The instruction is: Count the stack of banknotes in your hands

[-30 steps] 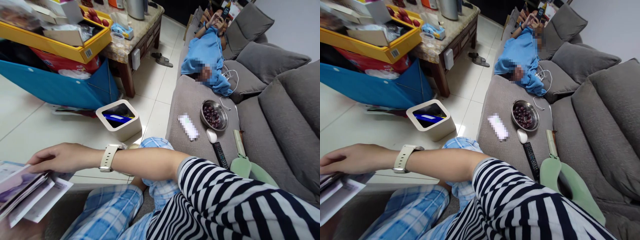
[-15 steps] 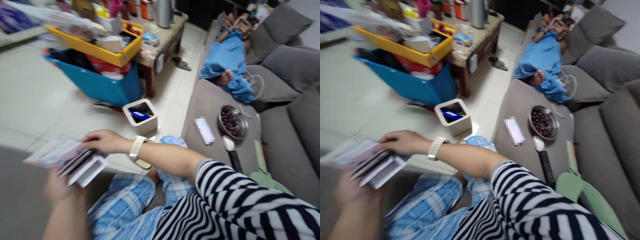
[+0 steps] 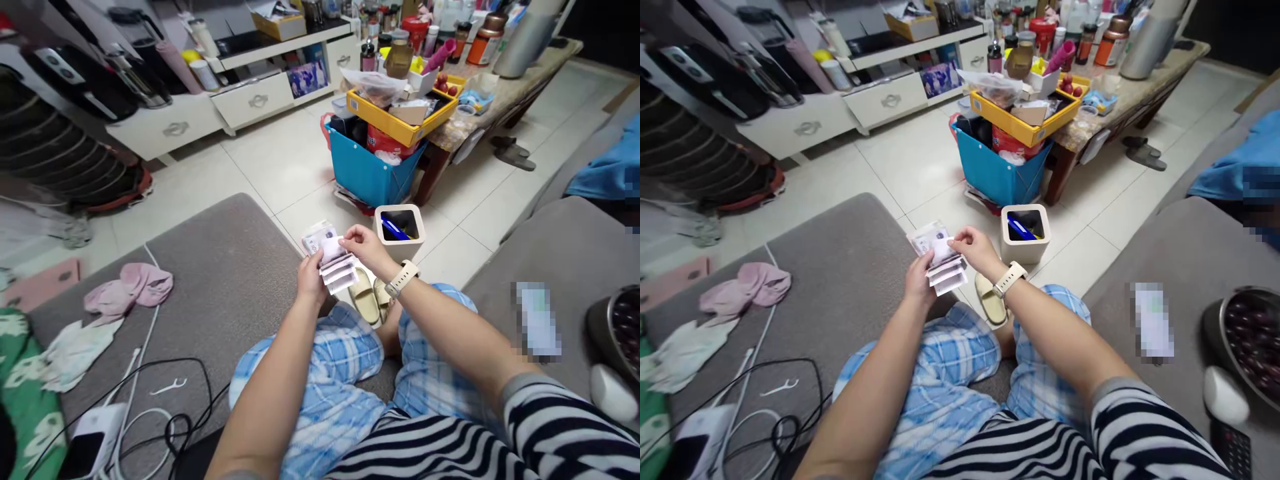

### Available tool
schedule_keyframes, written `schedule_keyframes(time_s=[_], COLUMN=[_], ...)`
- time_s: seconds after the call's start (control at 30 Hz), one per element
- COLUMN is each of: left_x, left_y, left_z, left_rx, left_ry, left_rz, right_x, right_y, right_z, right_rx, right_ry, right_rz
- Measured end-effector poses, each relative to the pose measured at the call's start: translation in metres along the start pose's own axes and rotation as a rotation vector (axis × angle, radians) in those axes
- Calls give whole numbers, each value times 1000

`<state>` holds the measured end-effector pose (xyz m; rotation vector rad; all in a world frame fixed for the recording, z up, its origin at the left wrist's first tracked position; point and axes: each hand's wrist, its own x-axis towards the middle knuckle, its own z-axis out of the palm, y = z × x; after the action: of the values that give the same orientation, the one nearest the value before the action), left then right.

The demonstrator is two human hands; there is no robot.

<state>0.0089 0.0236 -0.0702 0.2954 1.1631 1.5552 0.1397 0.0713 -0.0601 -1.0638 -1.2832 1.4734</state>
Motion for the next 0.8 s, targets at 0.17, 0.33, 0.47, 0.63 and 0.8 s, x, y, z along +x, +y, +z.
schedule_keyframes(time_s=[0.17,0.33,0.47,0.63,0.8], left_x=[-5,-3,1,3,3], left_y=[3,0,-2,-3,-2], left_z=[2,1,0,0,0], left_rx=[-21,-23,-42,-58,-70], left_ry=[-45,-41,-13,24,16], left_rz=[-27,-13,0,-10,-27], right_x=[1,0,-2,-3,-3], right_y=[2,0,-2,-5,-6], right_z=[-2,0,1,1,2], right_rx=[-32,-4,12,45,47], right_ry=[51,4,-12,-48,-50], right_rz=[6,33,58,78,77])
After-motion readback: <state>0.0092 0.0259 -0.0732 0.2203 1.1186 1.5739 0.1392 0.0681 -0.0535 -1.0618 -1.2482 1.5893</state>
